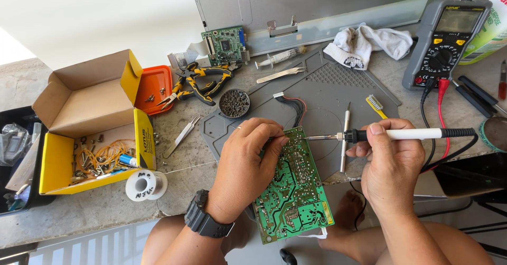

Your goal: A person uses a soldering iron to join components on a green circuit board at a workbench.

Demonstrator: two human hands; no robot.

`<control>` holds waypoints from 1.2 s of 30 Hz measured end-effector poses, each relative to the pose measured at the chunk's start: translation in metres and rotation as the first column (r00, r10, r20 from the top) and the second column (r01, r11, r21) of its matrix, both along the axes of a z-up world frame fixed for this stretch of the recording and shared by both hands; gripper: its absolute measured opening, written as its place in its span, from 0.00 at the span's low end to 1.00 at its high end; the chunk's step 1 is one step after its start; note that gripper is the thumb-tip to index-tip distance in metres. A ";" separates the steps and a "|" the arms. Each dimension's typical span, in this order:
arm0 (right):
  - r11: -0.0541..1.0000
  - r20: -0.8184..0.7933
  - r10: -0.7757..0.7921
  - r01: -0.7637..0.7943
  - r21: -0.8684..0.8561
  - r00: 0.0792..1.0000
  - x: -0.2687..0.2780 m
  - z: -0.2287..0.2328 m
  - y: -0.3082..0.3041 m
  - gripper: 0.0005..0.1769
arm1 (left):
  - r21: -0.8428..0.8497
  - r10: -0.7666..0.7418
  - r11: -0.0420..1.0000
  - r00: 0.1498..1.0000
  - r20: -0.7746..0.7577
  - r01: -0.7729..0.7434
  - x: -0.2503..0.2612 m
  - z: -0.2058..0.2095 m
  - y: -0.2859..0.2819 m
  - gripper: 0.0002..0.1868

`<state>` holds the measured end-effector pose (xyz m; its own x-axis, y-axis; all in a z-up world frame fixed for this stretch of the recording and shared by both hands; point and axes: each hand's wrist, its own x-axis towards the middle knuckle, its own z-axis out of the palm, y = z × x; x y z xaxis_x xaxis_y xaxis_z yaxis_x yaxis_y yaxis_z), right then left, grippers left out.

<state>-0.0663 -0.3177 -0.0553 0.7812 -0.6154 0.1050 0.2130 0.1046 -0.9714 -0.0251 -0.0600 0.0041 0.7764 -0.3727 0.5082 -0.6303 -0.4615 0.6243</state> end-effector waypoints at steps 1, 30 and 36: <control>1.000 0.000 0.000 0.000 0.000 1.000 0.000 0.000 0.000 0.06 | 0.000 0.000 1.000 1.000 0.000 0.000 0.000 0.000 0.000 0.03; 1.000 0.002 0.012 -0.012 0.008 1.000 0.000 0.001 0.000 0.07 | -0.065 0.042 0.997 0.998 -0.048 -0.045 0.000 0.001 0.005 0.03; 0.992 0.004 -0.043 0.042 0.121 0.999 -0.001 0.009 -0.004 0.05 | -0.072 0.042 0.996 0.997 -0.062 -0.047 0.000 0.001 0.005 0.03</control>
<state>-0.0676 -0.3214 -0.0463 0.7534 -0.6568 0.0325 0.2258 0.2119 -0.9508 -0.0254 -0.0546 0.0046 0.8216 -0.3002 0.4847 -0.5701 -0.4397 0.6940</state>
